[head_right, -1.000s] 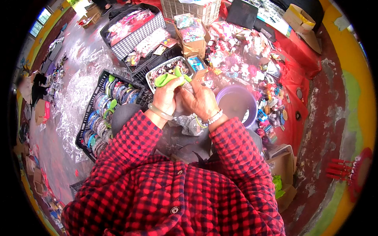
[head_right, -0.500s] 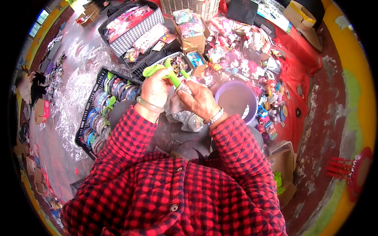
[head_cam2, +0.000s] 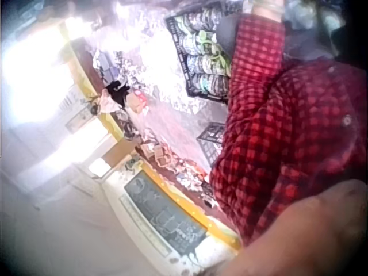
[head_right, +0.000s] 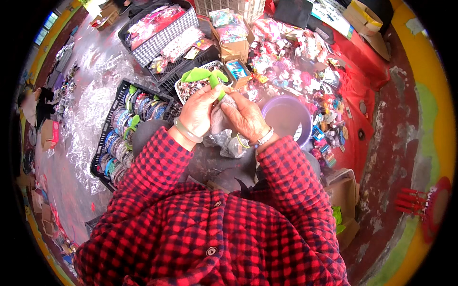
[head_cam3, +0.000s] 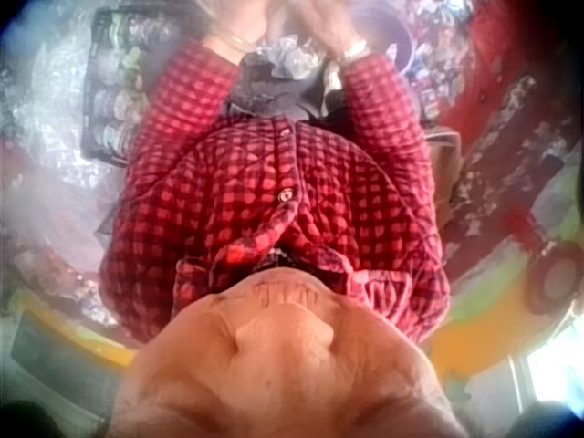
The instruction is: The person cleans a green plastic object and a curved yellow object with a cloth.
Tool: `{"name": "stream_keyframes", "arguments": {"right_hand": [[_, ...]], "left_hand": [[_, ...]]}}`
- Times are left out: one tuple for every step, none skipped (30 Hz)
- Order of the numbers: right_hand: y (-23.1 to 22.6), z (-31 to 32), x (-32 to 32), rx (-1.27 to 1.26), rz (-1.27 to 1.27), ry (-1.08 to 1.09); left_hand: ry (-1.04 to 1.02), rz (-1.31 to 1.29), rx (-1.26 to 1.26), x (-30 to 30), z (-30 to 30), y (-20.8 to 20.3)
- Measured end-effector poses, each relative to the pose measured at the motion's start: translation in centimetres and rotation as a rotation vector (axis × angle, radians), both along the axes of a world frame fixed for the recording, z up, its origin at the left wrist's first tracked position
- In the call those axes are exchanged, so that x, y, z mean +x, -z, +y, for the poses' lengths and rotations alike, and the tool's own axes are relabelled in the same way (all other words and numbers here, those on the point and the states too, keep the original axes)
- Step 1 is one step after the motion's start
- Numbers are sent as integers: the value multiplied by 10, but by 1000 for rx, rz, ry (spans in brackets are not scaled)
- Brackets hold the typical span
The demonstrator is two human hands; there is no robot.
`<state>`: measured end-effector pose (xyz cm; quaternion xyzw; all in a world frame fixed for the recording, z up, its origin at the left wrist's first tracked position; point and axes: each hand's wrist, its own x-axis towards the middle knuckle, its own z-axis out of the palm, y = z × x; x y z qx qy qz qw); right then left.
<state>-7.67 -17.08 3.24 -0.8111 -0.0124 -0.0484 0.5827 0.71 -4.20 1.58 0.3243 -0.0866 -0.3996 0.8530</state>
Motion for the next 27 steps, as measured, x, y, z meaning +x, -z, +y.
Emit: {"name": "stream_keyframes", "arguments": {"right_hand": [[3, 0, 1, -3, 0, -3], [9, 0, 2, -5, 0, -7], [14, 0, 3, -8, -1, -12], [16, -1, 4, -16, -30, -10], [15, -2, 4, -30, 5, -25], [14, -4, 4, -45, 40, -39], [13, -5, 3, -61, 74, -53], [14, -4, 4, -53, 43, -51], [18, -4, 4, -46, 13, -49], [20, -3, 4, -36, -19, -50], [18, -2, 4, 6, -26, -48], [16, -1, 4, 49, -32, -46], [16, -1, 3, 89, -39, -37], [19, -1, 2, 226, -22, -11], [26, 0, 1, 364, -6, 14], [27, -1, 3, 495, 5, 36], [22, -6, 0, 567, 45, 41], [24, -9, 3, 686, -47, 68], [26, -14, 7, 806, -145, 93], [14, -16, 12, 864, -205, 125], [-7, -22, 12, 948, -311, -91], [-4, -32, 15, 801, -326, -16], [-2, -41, 11, 843, -312, 3], [-1, -51, 9, 886, -300, 22], [3, -60, 6, 995, -282, 43], [8, -63, 4, 1121, -254, 79], [14, -65, 3, 1236, -215, 168]], "left_hand": [[-30, 48, 2, -1, -1, 4], [-25, 64, -16, 2, 1, 8], [-15, 65, -2, 4, 3, 10], [-6, 65, 13, 6, 4, 8], [3, 65, 29, 9, 5, 6], [-40, 29, 33, 12, 7, 1], [-59, 48, 59, 15, 9, -2], [-78, 67, 86, 17, 11, -3], [-96, 86, 112, 18, 11, -6], [-140, 74, 127, 17, 11, -10], [-115, 60, 95, 18, 12, -8], [-89, 45, 63, 19, 12, -5], [-57, 31, 28, 20, 11, -4], [-38, 23, 32, 18, 11, -5], [-20, 15, 35, 15, 11, -7], [-3, 1, 32, 15, 10, -10], [-52, 39, -10, 17, 9, -8], [-100, 78, -53, 19, 8, -1], [-147, 114, -96, 23, 8, 2], [-230, 166, -93, 30, 13, 1], [-282, 196, -113, 36, 20, 1], [-346, 242, -104, 38, 23, -4], [-406, 296, -91, 40, 26, -7], [-395, 269, -168, 43, 28, -3], [-398, 255, -168, 44, 29, -4], [-401, 242, -168, 45, 28, -5], [-403, 228, -167, 46, 27, -6]]}}
